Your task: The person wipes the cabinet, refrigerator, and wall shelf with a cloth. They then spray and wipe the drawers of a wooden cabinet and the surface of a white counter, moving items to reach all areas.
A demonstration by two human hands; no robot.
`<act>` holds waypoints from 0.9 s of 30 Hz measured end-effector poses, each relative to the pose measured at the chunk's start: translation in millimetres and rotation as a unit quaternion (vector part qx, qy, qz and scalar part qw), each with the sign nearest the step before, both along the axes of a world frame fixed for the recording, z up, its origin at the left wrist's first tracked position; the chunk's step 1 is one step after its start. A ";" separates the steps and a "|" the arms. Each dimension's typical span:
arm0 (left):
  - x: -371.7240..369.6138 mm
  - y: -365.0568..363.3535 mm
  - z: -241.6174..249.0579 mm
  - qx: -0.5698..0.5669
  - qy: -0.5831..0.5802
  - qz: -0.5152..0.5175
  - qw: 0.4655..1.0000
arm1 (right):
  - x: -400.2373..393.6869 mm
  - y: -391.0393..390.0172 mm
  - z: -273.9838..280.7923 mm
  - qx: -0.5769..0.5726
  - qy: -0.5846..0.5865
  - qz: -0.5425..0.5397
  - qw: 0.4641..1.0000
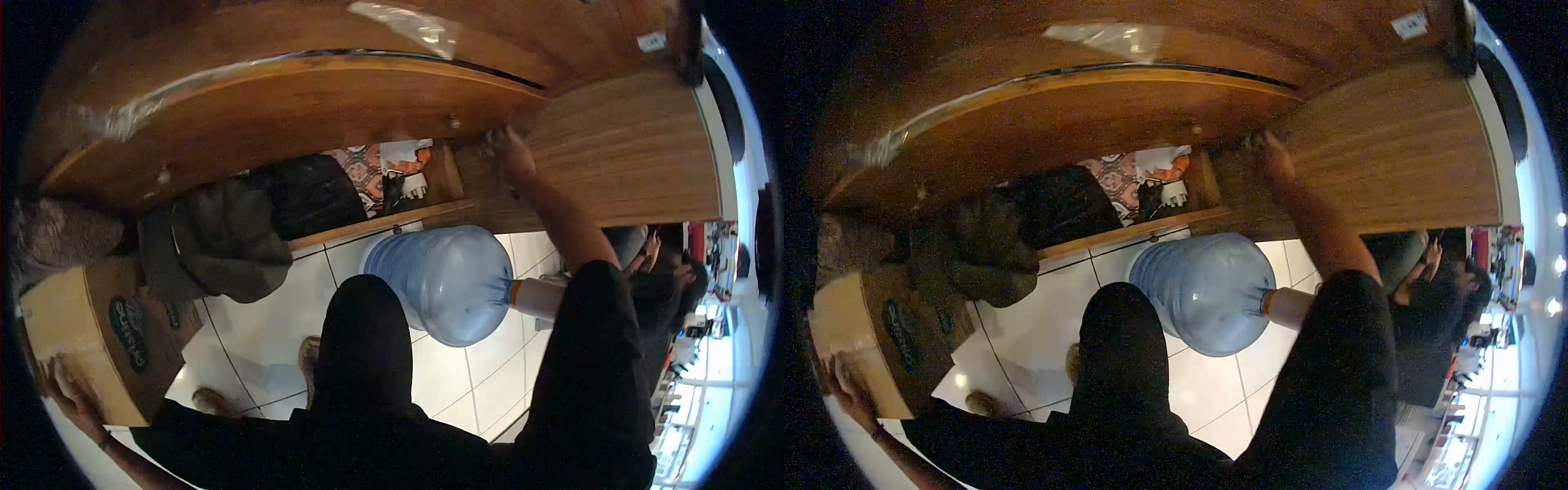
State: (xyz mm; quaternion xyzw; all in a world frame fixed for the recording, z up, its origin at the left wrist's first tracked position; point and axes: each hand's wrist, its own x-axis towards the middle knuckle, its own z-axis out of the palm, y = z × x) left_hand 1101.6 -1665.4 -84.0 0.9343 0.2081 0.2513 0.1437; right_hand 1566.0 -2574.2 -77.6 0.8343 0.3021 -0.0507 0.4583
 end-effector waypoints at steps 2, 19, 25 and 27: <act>1.1 -2.7 -6.1 -0.002 -0.004 -0.009 1.000 | -7.8 -42.4 -42.1 0.019 0.107 -0.083 0.991; -8.8 9.1 1.8 -0.084 0.012 -0.033 0.996 | -34.4 -15.5 -138.8 0.114 0.117 -0.192 0.968; 0.3 -1.0 -6.9 -0.090 -0.045 0.007 0.995 | -65.9 -34.9 -120.2 0.674 0.265 -0.515 0.458; 3.7 -5.4 -3.7 -0.093 -0.048 -0.013 0.994 | -61.2 -24.2 -95.0 0.713 0.239 -0.513 0.414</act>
